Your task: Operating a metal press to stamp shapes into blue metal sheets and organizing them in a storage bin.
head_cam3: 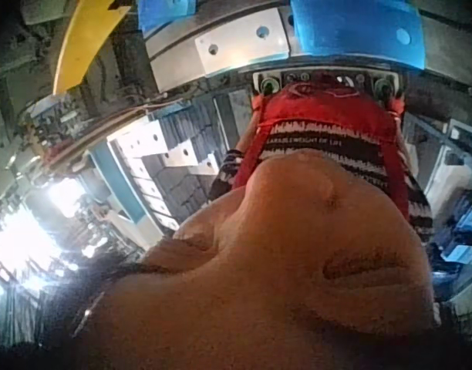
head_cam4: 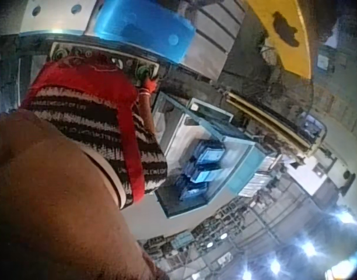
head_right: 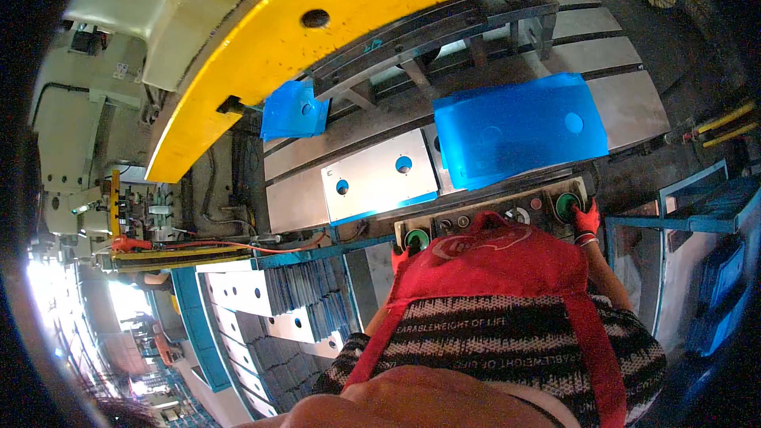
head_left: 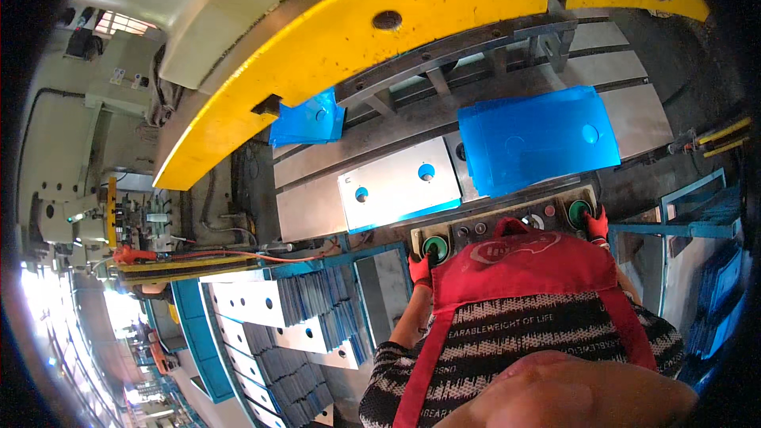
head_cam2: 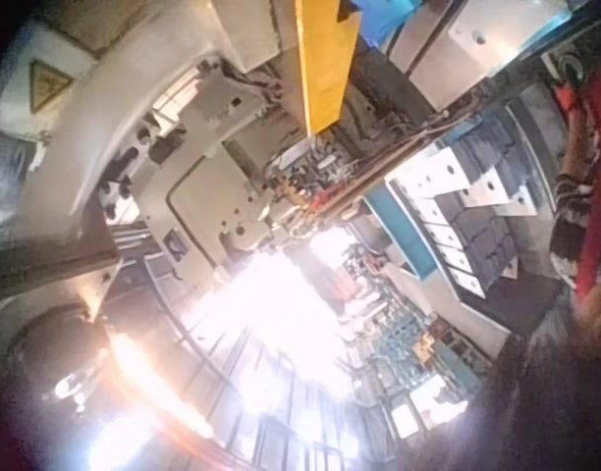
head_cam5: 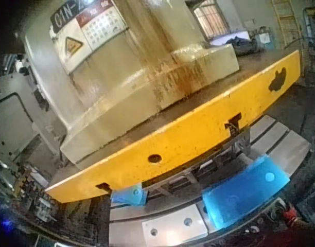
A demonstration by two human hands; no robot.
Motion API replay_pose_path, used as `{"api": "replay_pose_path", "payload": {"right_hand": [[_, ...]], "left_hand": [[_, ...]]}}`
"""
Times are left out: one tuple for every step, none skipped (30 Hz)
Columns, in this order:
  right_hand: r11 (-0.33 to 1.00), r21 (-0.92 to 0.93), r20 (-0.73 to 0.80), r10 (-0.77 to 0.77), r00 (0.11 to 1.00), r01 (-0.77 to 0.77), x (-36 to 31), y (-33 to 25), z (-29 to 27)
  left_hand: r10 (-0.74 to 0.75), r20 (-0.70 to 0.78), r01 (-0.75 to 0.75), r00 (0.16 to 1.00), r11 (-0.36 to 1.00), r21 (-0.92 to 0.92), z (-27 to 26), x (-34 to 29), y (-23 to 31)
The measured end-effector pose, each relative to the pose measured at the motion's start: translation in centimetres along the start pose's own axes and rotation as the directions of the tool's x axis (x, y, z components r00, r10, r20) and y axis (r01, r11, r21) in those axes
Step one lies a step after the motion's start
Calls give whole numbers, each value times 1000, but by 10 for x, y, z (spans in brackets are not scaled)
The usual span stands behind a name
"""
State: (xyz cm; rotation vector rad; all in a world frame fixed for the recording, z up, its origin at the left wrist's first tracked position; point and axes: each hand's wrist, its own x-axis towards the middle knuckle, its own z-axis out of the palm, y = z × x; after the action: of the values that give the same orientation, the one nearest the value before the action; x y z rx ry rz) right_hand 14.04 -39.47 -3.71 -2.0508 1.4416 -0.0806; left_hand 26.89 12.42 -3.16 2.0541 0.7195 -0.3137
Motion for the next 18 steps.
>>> {"api": "replay_pose_path", "payload": {"right_hand": [[1000, 3, 5, -10, 1000, 10, -1, -5, 1], [1000, -2, 11, 4, 1000, -4, -1, -7, 1], [1000, -6, 17, 17, 1000, -17, -1, -8, 0], [1000, -5, 9, 28, 1000, -28, 0, 0, -1], [999, 35, 2, 2, 1000, -2, 3, 8, -2], [996, 76, 16, -49, 999, 48, 9, 11, 3], [995, 79, 30, -66, 997, 63, 16, 12, 9], [968, 220, 93, -145, 985, 122, 32, 10, 30], [922, 362, 135, -198, 971, 138, 39, 10, 40], [936, 338, 79, -137, 987, 103, 47, 49, 36], [878, 479, 178, -108, 978, 10, 45, 51, 34], [797, 598, 267, -91, 959, -91, 43, 56, 28], [792, 603, 269, -90, 959, -94, 40, 51, 25], [809, 584, 259, -116, 959, -60, 36, 35, 26], [825, 563, 231, -103, 968, -46, 31, 37, 21], [830, 556, 212, -104, 972, -32, 57, 114, 18], [825, 564, 181, -165, 970, 35, 82, 147, 27], [816, 571, 153, -215, 965, 91, 103, 142, 54]], "left_hand": [[-1, -10, 1, 1000, 1000, -5, -5, -5, 6], [-7, 3, 7, 1000, 999, 33, -6, -8, 14], [-14, 16, 13, 1000, 997, 73, -8, -12, 22], [-8, 27, 6, 1000, 997, 78, -6, -15, 31], [22, 106, -22, 994, 1000, -2, -5, -18, 41], [48, 153, -34, 987, 995, -93, -15, -23, 43], [44, 133, -31, 990, 995, -99, -24, 2, -6], [46, 250, -64, 967, 996, 66, -33, 32, -50], [28, 389, -130, 921, 963, 238, -48, 65, -86], [-48, 577, -343, 816, 762, 549, -49, 17, 35], [-43, 592, -471, 805, 560, 682, -64, 3, 81], [-212, 722, -544, 659, 529, 651, -79, -11, 154], [-144, 686, -536, 714, 518, 666, -92, -35, 209], [161, 712, -624, 683, 636, 455, -104, -22, 206], [117, 670, -547, 733, 687, 478, -107, -61, 283], [375, 669, -669, 642, 701, 248, -112, -59, 304], [709, 554, -888, 437, 436, 144, -106, -36, 317], [769, 483, -903, 419, 410, 130, -97, -31, 351]]}}
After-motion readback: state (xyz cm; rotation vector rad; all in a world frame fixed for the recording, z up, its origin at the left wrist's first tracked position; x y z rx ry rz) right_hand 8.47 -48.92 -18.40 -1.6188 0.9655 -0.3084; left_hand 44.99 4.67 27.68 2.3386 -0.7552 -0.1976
